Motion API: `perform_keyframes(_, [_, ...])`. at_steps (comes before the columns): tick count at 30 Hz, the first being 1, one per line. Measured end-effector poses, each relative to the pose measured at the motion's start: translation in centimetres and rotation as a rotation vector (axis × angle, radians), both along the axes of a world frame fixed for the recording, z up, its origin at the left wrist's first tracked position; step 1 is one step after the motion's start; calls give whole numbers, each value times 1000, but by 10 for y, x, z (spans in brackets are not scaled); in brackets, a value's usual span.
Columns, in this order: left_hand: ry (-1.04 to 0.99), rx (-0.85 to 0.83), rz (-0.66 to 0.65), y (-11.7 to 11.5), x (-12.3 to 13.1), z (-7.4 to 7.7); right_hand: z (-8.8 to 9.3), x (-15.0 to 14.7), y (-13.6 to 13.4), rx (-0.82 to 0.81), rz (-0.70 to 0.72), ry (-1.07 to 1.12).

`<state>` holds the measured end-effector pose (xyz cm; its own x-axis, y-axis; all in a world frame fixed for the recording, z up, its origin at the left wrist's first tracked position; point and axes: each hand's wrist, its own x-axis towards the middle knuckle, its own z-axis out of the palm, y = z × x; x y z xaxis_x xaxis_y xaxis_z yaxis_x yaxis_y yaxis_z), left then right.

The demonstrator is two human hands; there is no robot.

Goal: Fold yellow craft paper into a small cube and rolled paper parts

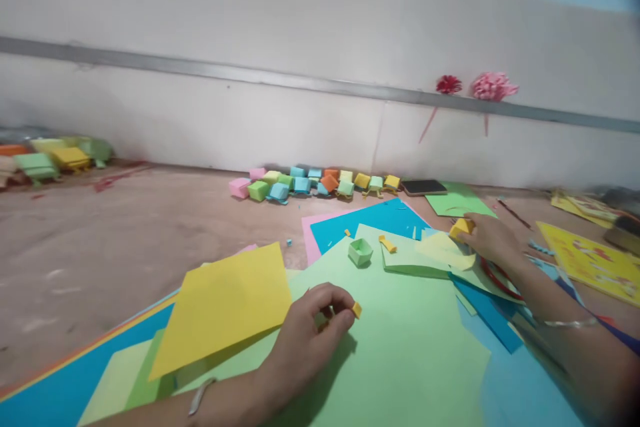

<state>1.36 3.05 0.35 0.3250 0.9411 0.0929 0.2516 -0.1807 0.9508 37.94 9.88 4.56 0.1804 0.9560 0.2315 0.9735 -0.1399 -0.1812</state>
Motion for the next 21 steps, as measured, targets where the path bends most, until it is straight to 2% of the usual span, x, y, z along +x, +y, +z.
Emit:
perform_keyframes(4, [-102, -26, -1, 1, 2, 2, 10, -43, -34, 138, 185, 196])
perform_keyframes(7, [-129, 19, -4, 1, 0, 2, 9, -100, -69, 56, 406, 444])
perform_keyframes(9, [-82, 182, 0, 1, -3, 6, 3, -135, -88, -119, 534, 936])
perform_keyframes(10, [-48, 300, -4, 0, -5, 8, -1, -150, -94, -167, 540, 1097])
perform_keyframes(12, [23, 561, -39, -2, -10, 16, -9, -169, -101, -244, 504, 1272])
perform_keyframes(14, [116, 784, -55, -4, -13, 24, -18, -177, -102, -263, 469, 1326])
perform_keyframes(16, [231, 937, -27, -6, -16, 31, -24, -177, -100, -254, 446, 1318])
perform_keyframes(21, [377, 1069, -15, -7, -19, 38, -36, -173, -101, -93, 477, 1151])
